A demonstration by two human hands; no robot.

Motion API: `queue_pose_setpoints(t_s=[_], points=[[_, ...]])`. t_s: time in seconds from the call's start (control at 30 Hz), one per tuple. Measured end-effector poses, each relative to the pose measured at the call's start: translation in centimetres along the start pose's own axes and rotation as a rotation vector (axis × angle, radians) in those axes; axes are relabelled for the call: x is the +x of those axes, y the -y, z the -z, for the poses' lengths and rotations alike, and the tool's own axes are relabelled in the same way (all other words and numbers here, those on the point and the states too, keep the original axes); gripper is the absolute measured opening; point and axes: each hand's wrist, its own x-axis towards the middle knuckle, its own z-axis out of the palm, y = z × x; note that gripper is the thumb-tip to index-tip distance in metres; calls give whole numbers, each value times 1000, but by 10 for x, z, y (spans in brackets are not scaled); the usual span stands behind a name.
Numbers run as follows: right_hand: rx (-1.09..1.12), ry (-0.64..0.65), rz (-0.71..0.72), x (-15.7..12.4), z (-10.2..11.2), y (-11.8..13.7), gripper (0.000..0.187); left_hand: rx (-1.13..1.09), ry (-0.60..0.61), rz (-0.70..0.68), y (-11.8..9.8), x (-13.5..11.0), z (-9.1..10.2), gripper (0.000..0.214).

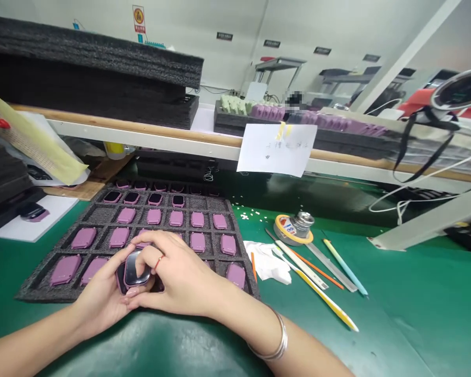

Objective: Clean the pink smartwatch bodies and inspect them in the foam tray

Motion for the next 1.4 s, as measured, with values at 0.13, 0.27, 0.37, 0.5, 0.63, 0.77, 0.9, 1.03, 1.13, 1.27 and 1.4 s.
queue_pose_setpoints(t_s=[0.13,0.27,0.37,0.5,0.63,0.77,0.9,1.03,1.13,1.27,1.4], points=[[114,-16,-49,-5,-5,-11,28,-42,0,40,0,3,4,40],[128,-59,-14,-4,-5,-12,23,-55,-5,28,-2,2,4,40],[149,-93,-30,-6,-5,-9,20,-46,0,0,0,2,3,40],[151,-170,-19,-8,-6,-10,8,-25,102,-3,4,3,3,46],[159,-439,-37,-7,-6,-9,8,10,131,11,3,3,4,50],[270,-615,-77,-9,-3,-6,10,32,150,40,2,3,6,54],[88,-350,-30,-10,-4,-9,36,1,166,36,2,2,9,54],[32,-189,-14,-10,-11,-13,60,13,138,19,1,1,8,59],[53,-195,-7,-10,-15,-13,54,30,118,11,0,-1,6,63],[53,-191,4,-10,-15,-11,53,58,126,-6,-1,-3,4,62],[45,-179,4,-11,-14,-13,54,44,109,-2,1,-3,5,58]])
